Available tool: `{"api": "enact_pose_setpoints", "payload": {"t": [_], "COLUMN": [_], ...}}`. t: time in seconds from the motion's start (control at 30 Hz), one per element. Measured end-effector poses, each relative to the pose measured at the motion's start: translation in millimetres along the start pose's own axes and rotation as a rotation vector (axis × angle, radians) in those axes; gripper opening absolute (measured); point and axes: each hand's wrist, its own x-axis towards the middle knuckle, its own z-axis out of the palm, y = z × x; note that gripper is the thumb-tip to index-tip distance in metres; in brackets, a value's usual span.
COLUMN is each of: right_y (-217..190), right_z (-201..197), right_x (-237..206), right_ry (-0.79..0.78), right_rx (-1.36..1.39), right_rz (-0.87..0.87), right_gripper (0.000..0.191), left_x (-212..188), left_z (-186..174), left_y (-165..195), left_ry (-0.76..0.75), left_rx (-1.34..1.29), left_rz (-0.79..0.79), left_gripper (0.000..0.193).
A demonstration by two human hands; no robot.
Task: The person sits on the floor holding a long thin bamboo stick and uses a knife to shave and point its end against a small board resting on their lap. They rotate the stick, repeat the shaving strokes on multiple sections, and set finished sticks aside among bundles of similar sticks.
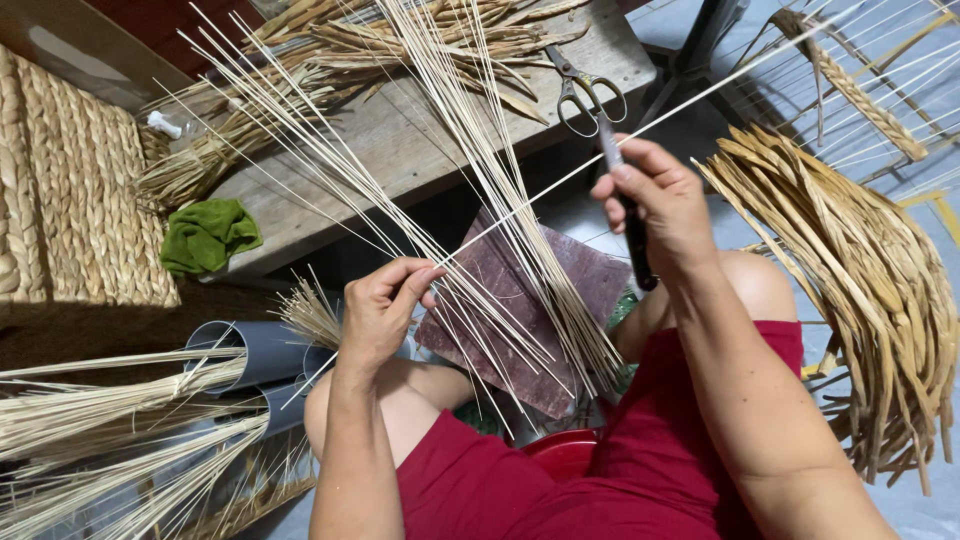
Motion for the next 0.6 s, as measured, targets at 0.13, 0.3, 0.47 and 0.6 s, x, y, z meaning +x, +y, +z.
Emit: {"api": "enact_pose_setpoints", "payload": {"t": [0.13,0.3,0.47,0.6], "right_y": [-14,-32,-46,-47], "right_z": [-19,-48,-78,-98], "right_x": [3,4,2,3], "right_ry": [0.084,0.166,0.218,0.293], "right_rx": [-0.022,-0.027,0.119,0.14], "right_rz": [-0.041,-0.165,-0.288,-0.355], "right_gripper": [0.034,0.029,0.021,0.026], "left_x": [-5,-8,-9,-9], "left_z": [-7,-13,-15,-15], "left_y": [-4,-7,-5,-5], "left_ry": [-0.001,0.012,0.031,0.026], "left_rx": [-0.045,-0.066,-0.032,-0.044], "left_rz": [0.017,0.007,-0.009,-0.008], "left_gripper": [0.015,0.014,0.013,0.013]}}
